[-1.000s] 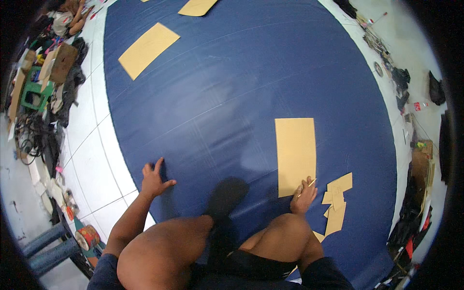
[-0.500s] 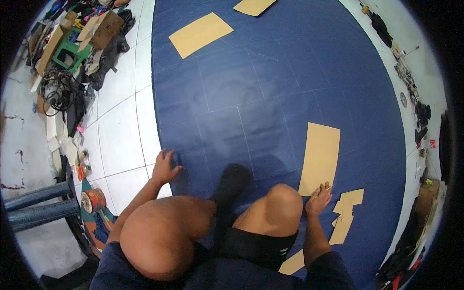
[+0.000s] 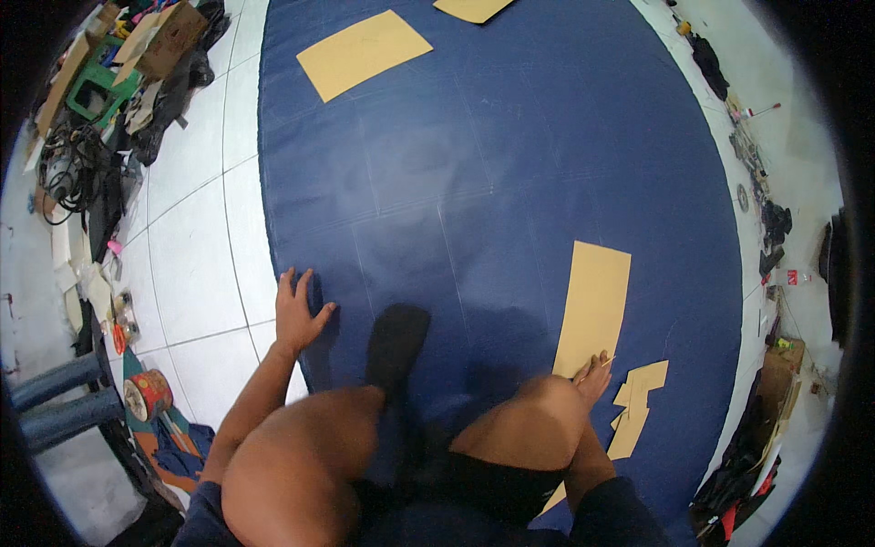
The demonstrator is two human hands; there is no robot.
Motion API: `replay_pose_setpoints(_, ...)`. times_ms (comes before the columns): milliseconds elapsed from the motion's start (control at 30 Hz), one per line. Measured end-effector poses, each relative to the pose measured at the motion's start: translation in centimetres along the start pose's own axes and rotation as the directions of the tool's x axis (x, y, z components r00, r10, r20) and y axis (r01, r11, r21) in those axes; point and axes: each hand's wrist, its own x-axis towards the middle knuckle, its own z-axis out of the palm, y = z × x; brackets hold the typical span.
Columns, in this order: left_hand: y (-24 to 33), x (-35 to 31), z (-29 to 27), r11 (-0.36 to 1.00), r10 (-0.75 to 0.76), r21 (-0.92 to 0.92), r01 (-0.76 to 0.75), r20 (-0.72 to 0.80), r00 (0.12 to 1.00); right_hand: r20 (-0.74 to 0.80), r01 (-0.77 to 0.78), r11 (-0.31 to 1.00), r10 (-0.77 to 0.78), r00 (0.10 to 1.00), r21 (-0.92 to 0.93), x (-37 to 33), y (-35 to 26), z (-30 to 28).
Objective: The person places paper templates onto a large blue fabric sheet on the floor, then uses a pencil to trace the outlines of the templates onto the fabric.
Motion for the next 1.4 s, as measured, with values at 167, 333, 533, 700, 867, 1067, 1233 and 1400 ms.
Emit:
replay_pose_setpoints(167,0.2,1.3,2.4,0.998,-0.043,-0.056,0.037,-0.111,0.993,0.020,-0.044,0.998,0.043,0.999,0.054,0.4,0.3,0.4)
replay_pose_setpoints(333,0.9,0.3,4.0,0.993,0.116,0.048,-0.109,-0.162,0.980,-0.001,-0.165,0.985,0.165,0.986,-0.051,-0.3,-2.5,-0.7)
replay_pose_setpoints(533,1.4,1.2,4.8,0.994,0.108,-0.023,-0.111,-0.110,0.988,0.028,-0.231,0.972,0.230,0.973,0.032,-0.7,-4.0,-1.1)
replay_pose_setpoints(700,2.9,3.1,3.2,0.988,0.023,-0.151,-0.031,-0.057,0.998,0.038,-0.104,0.990,0.101,0.994,0.099,1.0,-5.9,-0.9)
replay_pose_setpoints(867,16.3,6.3,-12.4,0.649,0.411,-0.728,0.222,0.580,0.703,-0.019,-0.121,0.982,0.125,0.992,0.147,2.8,-7.2,0.1)
replay_pose_setpoints(1067,26.9,7.1,-22.8,-0.033,0.998,-0.965,-0.261,-0.019,-0.059,0.009,-0.167,0.974,0.168,0.986,0.150,2.0,-7.0,0.0)
replay_pose_setpoints(1233,31.2,5.1,-25.3,-0.113,0.990,-0.938,-0.328,-0.135,0.045,0.020,-0.175,0.974,0.173,0.985,0.147,2.0,-6.8,0.0)
replay_pose_setpoints(1400,32.3,5.0,-25.1,-0.129,0.980,-0.941,-0.313,-0.169,0.104,-0.027,-0.147,0.978,0.153,0.988,0.150,2.0,-6.8,0.1)
